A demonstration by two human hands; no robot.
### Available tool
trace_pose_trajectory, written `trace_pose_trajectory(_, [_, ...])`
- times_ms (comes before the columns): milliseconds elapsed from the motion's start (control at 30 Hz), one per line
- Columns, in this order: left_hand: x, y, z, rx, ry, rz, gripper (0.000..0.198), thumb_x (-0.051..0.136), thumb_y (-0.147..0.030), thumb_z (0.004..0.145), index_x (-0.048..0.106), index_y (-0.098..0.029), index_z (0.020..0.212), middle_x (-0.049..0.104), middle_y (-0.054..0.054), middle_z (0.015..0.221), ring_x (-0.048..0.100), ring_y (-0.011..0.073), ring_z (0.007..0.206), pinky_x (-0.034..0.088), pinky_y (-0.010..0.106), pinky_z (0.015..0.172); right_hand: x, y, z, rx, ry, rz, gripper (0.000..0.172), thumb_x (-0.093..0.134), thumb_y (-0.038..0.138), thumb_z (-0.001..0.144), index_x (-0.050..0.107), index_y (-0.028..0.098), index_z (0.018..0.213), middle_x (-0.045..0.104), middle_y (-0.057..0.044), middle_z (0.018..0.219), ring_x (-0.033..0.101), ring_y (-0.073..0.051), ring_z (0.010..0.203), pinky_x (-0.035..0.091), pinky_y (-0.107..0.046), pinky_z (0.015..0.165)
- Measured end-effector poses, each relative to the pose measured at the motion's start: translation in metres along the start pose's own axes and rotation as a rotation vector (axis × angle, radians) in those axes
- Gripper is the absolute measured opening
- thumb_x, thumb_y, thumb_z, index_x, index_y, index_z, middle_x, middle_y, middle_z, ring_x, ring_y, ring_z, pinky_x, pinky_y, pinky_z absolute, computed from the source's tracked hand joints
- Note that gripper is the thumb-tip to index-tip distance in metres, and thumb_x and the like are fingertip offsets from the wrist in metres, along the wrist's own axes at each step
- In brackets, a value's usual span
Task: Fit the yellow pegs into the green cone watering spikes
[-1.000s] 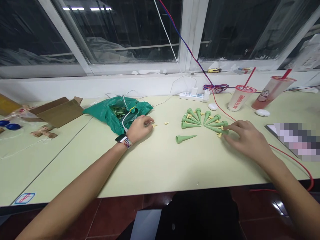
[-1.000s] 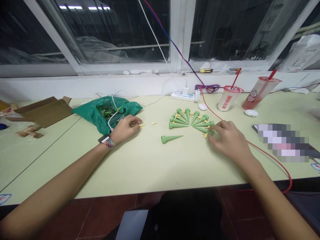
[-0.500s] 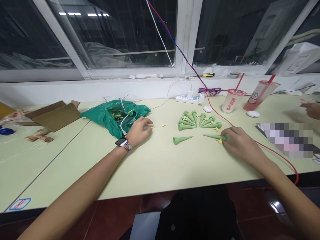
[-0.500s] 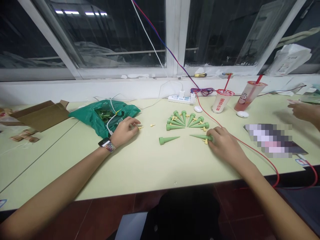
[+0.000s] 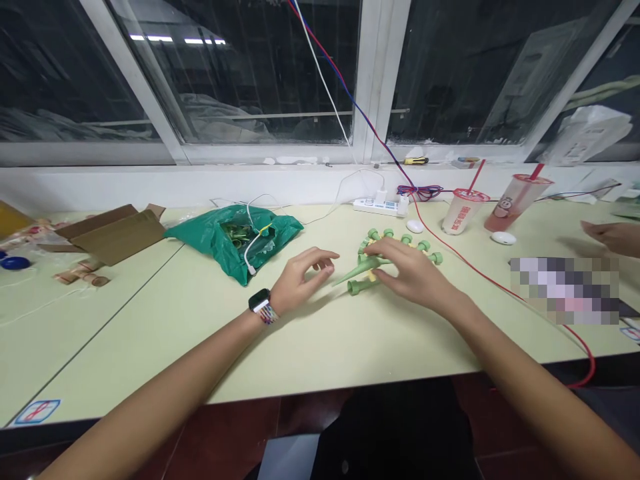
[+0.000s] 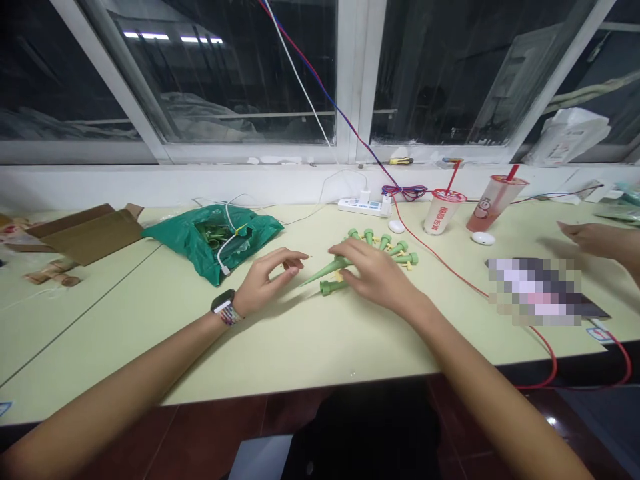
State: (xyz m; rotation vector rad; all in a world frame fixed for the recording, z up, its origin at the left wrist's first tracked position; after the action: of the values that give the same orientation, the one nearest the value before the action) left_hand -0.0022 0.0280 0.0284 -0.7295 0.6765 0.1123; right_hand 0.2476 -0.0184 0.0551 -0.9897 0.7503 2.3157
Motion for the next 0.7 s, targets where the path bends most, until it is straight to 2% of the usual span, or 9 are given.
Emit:
trace_pose_trajectory(67, [0.009, -0.005, -0.002, -0.070, 0.024, -0.089, 0.032, 0.063, -0.041, 0.101, 0.071, -0.024, 0.127, 0.076, 0.007, 0.106, 0.070, 0.0202, 0.094, 0.056, 0.035, 0.085, 0.018, 0.007, 0.015, -0.071, 0.032, 0.067, 0.036, 0.055, 0.013, 0.096, 0.062, 0.025, 0.129, 0.070, -0.010, 0.123, 0.067, -0.028, 0.114, 0.054, -0.042, 0.092])
trace_pose_trajectory(167, [0.016, 0.000, -0.002, -0.197, -0.021, -0.219, 0.036, 0.073, -0.043, 0.094, 0.074, -0.022, 0.124, 0.078, 0.007, 0.105, 0.073, 0.0220, 0.093, 0.058, 0.035, 0.083, 0.032, 0.008, 0.025, -0.103, 0.022, 0.139, 0.031, 0.056, 0.015, 0.098, 0.063, 0.026, 0.126, 0.070, -0.009, 0.119, 0.067, -0.027, 0.111, 0.054, -0.041, 0.091])
trace_pose_trajectory(233, [0.017, 0.006, -0.002, -0.276, -0.040, -0.333, 0.041, 0.078, -0.044, 0.090, 0.074, -0.020, 0.123, 0.079, 0.008, 0.105, 0.075, 0.0234, 0.093, 0.060, 0.036, 0.083, 0.034, 0.005, 0.025, -0.077, -0.045, 0.181, 0.029, 0.059, 0.018, 0.097, 0.062, 0.025, 0.125, 0.068, -0.010, 0.121, 0.066, -0.026, 0.111, 0.054, -0.041, 0.091])
trace_pose_trajectory(333, [0.015, 0.011, 0.000, -0.356, -0.080, -0.499, 0.045, 0.079, -0.043, 0.089, 0.072, -0.019, 0.126, 0.078, 0.009, 0.104, 0.077, 0.0239, 0.090, 0.063, 0.038, 0.083, 0.035, 0.001, 0.020, 0.056, -0.153, 0.255, 0.022, 0.065, 0.025, 0.097, 0.061, 0.024, 0.118, 0.066, -0.009, 0.116, 0.065, -0.024, 0.102, 0.055, -0.037, 0.083])
trace_pose_trajectory(400, [0.016, 0.011, 0.001, -0.375, -0.087, -0.585, 0.040, 0.078, -0.041, 0.090, 0.073, -0.018, 0.122, 0.078, 0.010, 0.107, 0.077, 0.0236, 0.094, 0.063, 0.039, 0.088, 0.039, 0.002, 0.016, 0.147, -0.123, 0.295, 0.013, 0.064, 0.032, 0.099, 0.062, 0.023, 0.108, 0.066, -0.007, 0.106, 0.064, -0.021, 0.092, 0.053, -0.034, 0.076])
trace_pose_trajectory(533, [0.025, 0.007, -0.001, -0.396, -0.026, -0.730, 0.028, 0.082, -0.034, 0.087, 0.076, -0.018, 0.110, 0.078, 0.011, 0.114, 0.074, 0.0230, 0.105, 0.058, 0.040, 0.100, 0.051, 0.007, 0.014, 0.201, -0.006, 0.303, 0.018, 0.058, 0.037, 0.104, 0.062, 0.022, 0.096, 0.064, -0.004, 0.091, 0.060, -0.018, 0.081, 0.047, -0.031, 0.068])
trace_pose_trajectory(700, [0.028, 0.004, -0.002, -0.394, -0.041, -0.807, 0.030, 0.087, -0.030, 0.082, 0.072, -0.018, 0.106, 0.075, 0.007, 0.110, 0.072, 0.0211, 0.104, 0.057, 0.041, 0.101, 0.056, 0.006, 0.012, 0.181, -0.088, 0.322, 0.010, 0.058, 0.028, 0.102, 0.064, 0.021, 0.100, 0.064, -0.003, 0.088, 0.060, -0.016, 0.076, 0.043, -0.029, 0.067])
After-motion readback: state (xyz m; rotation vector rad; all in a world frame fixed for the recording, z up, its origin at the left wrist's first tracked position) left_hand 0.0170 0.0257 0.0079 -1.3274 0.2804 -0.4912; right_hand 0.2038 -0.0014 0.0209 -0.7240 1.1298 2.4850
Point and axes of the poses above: each hand's wrist, its own z-axis towards the middle knuckle, its own x-axis out of the palm, y = z × x, the point moved 3 cm from there along z, towards the middle knuckle
